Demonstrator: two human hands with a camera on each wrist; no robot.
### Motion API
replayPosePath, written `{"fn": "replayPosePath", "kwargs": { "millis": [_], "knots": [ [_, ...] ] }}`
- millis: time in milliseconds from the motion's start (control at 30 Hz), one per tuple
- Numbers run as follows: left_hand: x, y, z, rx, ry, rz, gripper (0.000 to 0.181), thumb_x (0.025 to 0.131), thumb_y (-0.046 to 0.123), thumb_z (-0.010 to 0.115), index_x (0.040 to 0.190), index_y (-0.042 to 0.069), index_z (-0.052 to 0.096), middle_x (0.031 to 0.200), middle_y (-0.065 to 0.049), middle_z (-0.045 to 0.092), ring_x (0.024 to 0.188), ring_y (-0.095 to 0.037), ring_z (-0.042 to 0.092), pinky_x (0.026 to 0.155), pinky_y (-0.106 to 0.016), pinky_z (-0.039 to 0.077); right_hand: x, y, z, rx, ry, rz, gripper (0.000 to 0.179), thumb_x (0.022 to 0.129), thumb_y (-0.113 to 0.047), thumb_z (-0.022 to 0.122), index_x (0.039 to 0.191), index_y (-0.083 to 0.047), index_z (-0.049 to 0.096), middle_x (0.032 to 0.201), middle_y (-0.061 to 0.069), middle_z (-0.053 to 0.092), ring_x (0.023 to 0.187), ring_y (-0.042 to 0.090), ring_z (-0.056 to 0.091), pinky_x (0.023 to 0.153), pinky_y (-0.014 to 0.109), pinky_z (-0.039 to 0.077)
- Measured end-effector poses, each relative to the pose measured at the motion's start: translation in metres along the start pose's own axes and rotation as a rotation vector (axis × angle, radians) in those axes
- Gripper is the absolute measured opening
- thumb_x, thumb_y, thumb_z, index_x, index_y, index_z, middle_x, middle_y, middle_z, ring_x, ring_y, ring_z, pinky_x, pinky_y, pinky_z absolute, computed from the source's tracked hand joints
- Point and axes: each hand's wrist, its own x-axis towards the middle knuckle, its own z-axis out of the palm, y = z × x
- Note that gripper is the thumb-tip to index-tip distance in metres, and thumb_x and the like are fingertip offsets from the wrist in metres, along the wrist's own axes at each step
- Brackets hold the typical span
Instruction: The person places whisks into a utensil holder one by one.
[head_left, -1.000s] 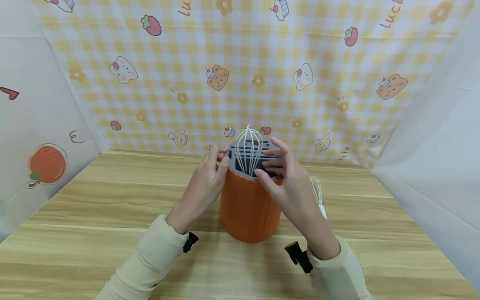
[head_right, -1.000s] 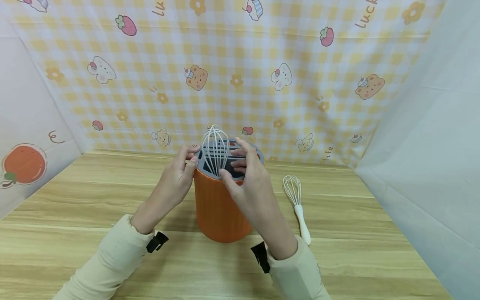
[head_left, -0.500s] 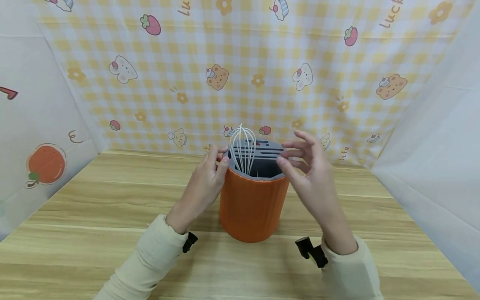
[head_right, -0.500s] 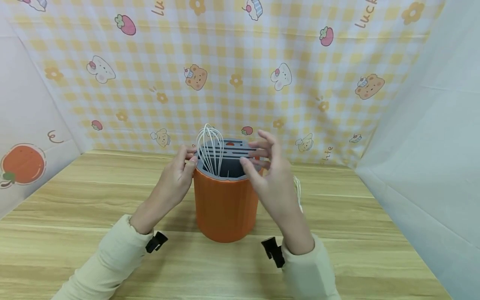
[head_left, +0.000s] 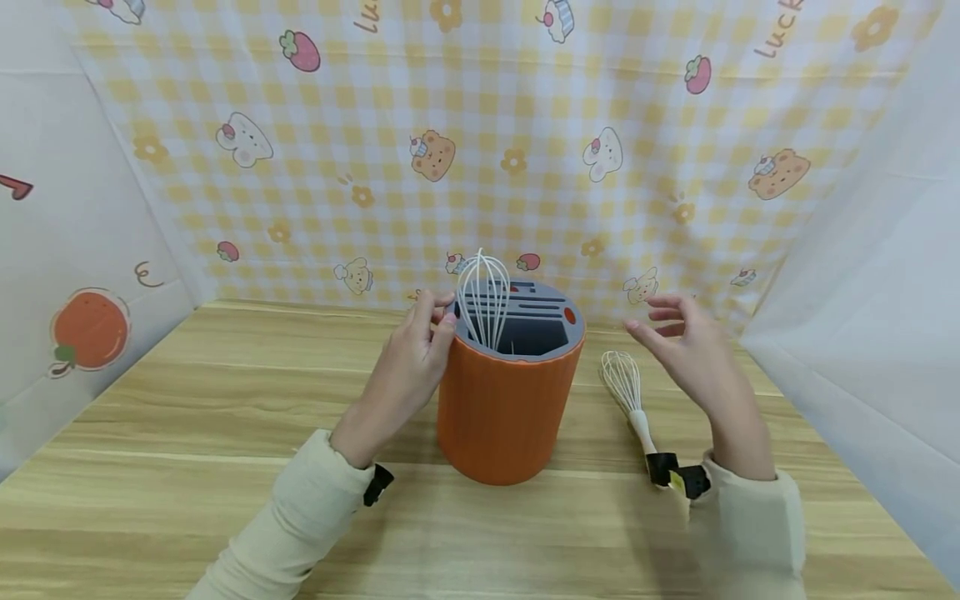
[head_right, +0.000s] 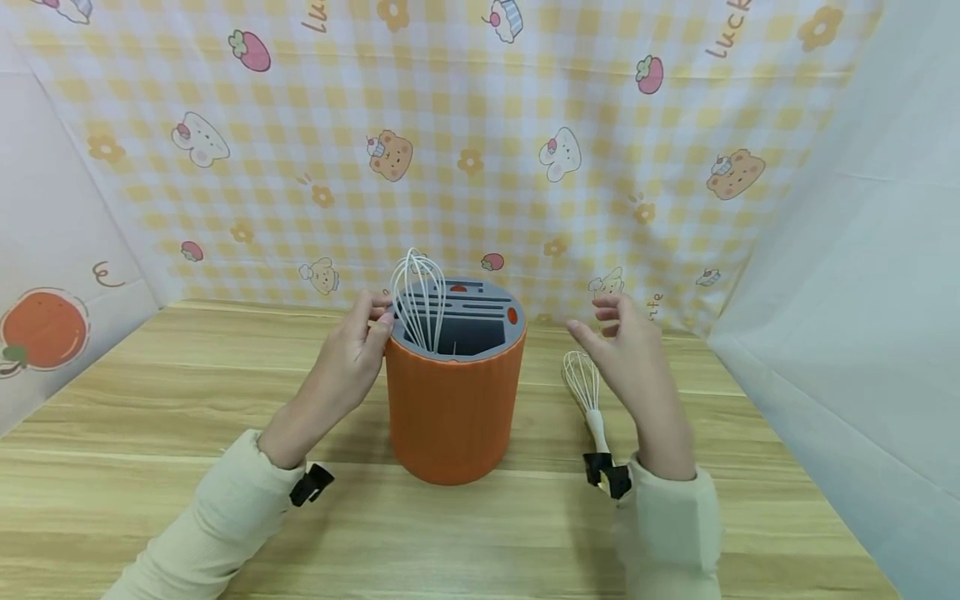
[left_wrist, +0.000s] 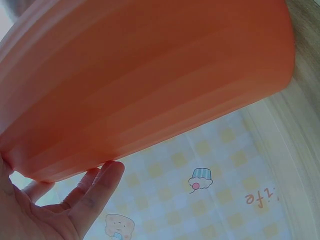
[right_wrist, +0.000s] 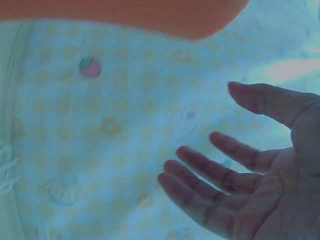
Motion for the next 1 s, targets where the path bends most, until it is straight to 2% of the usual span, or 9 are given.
{"fn": "replayPosePath", "kwargs": {
  "millis": [233,400,533,767,1000],
  "knots": [
    [0.0,0.0,-0.001,-0.001,0.007,0.008,0.03,0.099,0.031,0.033,0.12,0.014,0.045,0.124,-0.002,0.055,0.095,-0.017,0.057,0.076,-0.033,0.053,0.009,0.028,-0.008,-0.134,-0.149,0.109,0.071,0.093,-0.046,0.047,0.137,0.007,0.031,0.13,0.035,0.043,0.114,0.049,0.045,0.084,0.056,0.044],
    [0.0,0.0,-0.001,0.003,0.006,0.011,0.03,0.099,0.031,0.034,0.121,0.014,0.045,0.122,-0.002,0.056,0.093,-0.018,0.057,0.075,-0.033,0.052,0.015,0.046,-0.004,-0.207,-0.29,0.191,0.073,0.093,-0.046,0.047,0.136,0.01,0.031,0.129,0.037,0.043,0.102,0.045,0.056,0.078,0.049,0.048],
    [-0.001,0.0,-0.001,0.005,0.002,0.012,0.03,0.099,0.032,0.034,0.121,0.014,0.045,0.124,-0.002,0.055,0.093,-0.018,0.057,0.075,-0.034,0.052,0.019,0.059,0.004,-0.165,-0.372,0.242,0.072,0.092,-0.043,0.05,0.134,0.013,0.032,0.126,0.04,0.043,0.094,0.041,0.062,0.077,0.043,0.052],
    [-0.002,0.0,-0.001,0.003,0.005,0.009,0.033,0.099,0.033,0.033,0.122,0.013,0.045,0.121,-0.004,0.056,0.095,-0.019,0.057,0.075,-0.035,0.053,0.023,0.077,0.017,-0.098,-0.409,0.284,0.063,0.092,-0.033,0.054,0.127,0.017,0.038,0.108,0.035,0.054,0.092,0.039,0.061,0.069,0.036,0.055],
    [-0.001,0.001,-0.002,0.002,-0.004,0.004,0.033,0.099,0.033,0.032,0.122,0.014,0.044,0.124,-0.003,0.055,0.096,-0.018,0.057,0.076,-0.034,0.053,0.025,0.087,0.023,-0.071,-0.474,0.338,0.054,0.092,-0.026,0.053,0.121,0.018,0.041,0.104,0.031,0.056,0.085,0.03,0.061,0.07,0.036,0.055]
  ]
}}
